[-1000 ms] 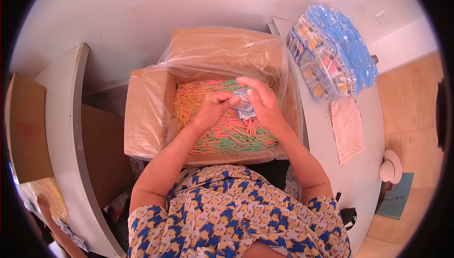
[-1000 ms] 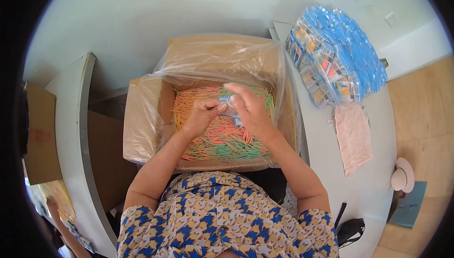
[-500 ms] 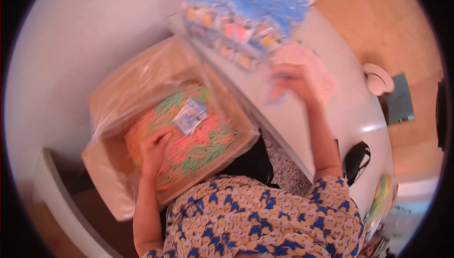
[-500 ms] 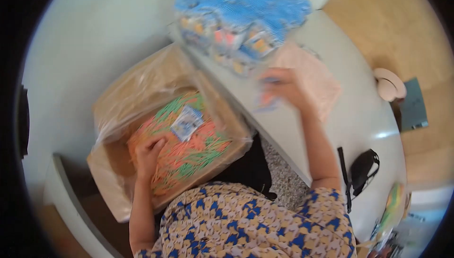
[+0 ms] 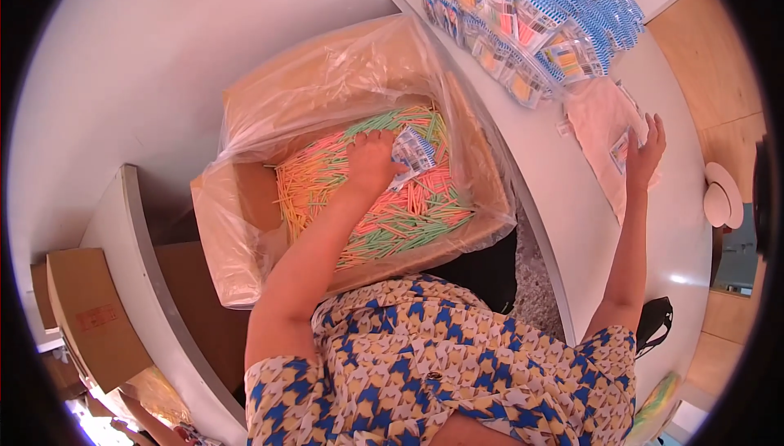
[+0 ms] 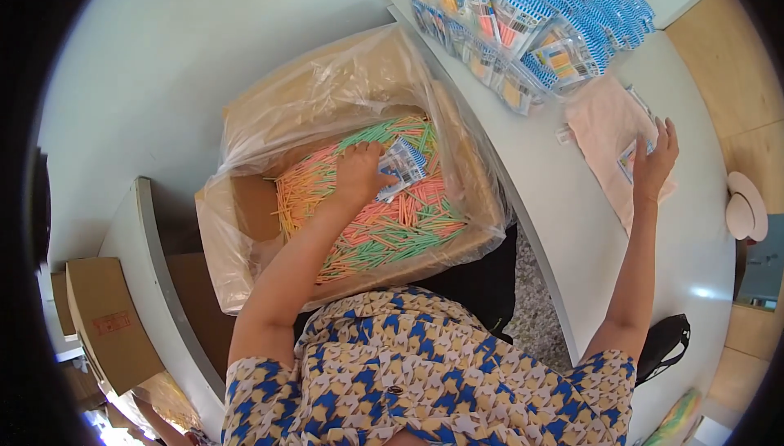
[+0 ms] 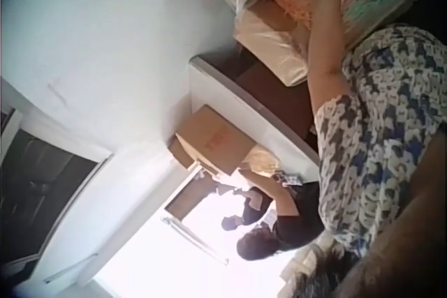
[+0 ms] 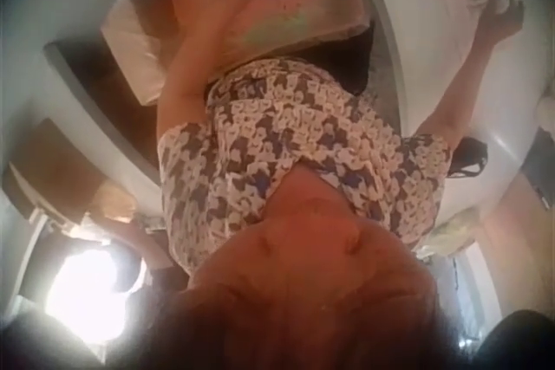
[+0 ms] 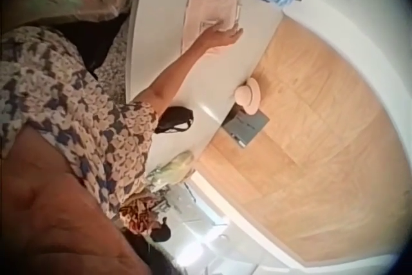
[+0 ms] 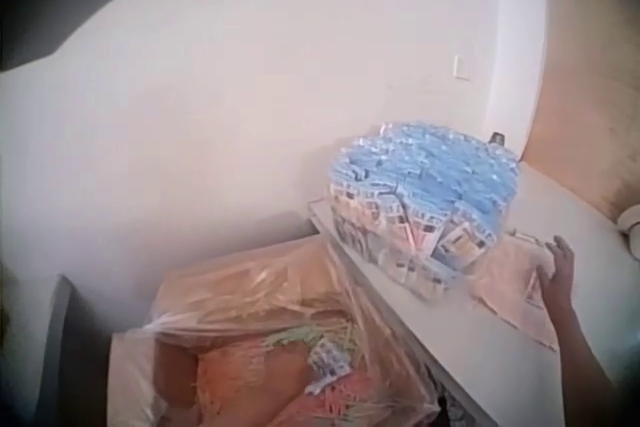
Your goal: Manually packaging small paper items into individual plastic bags at a factory workstation.
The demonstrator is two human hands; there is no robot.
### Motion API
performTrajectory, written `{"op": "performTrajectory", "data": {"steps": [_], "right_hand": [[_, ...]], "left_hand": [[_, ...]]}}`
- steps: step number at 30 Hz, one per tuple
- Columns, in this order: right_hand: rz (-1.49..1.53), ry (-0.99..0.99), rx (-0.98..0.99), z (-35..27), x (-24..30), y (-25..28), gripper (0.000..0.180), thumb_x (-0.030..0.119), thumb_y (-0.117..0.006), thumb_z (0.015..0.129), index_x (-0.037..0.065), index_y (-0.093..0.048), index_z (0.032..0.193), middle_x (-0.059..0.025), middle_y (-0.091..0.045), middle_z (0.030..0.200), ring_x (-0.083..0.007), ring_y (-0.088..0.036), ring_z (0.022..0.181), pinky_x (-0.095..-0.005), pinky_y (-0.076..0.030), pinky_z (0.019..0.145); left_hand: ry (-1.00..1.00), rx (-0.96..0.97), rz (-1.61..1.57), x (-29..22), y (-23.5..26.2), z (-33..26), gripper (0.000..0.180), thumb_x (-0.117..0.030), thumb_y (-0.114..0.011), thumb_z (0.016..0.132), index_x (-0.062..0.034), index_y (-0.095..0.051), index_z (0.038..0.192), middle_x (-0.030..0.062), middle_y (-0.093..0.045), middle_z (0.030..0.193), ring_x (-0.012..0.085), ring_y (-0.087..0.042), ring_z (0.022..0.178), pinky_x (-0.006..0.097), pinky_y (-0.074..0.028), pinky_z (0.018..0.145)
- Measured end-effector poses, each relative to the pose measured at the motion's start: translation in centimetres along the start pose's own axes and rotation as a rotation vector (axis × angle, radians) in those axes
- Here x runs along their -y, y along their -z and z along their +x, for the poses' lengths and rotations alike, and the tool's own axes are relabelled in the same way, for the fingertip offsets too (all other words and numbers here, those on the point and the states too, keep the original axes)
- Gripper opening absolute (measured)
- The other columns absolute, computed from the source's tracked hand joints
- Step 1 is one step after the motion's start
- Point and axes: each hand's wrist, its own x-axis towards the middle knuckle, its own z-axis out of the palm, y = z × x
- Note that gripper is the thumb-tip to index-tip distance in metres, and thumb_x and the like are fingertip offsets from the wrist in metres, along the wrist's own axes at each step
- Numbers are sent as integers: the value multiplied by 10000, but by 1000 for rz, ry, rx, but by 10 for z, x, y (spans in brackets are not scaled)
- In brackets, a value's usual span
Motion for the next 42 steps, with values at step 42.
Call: {"op": "performTrajectory", "data": {"steps": [42], "right_hand": [[1195,384,1014,-58,440,-67,148,139,-616,819,3,-605,875,-108,-603,743,-231,-576,652,-326,-492,628]], "left_hand": [[407,-313,-1176,99,150,-49,196,-96,-518,938,15,-633,1051,6,-653,904,49,-567,782,226,-473,709]]}}
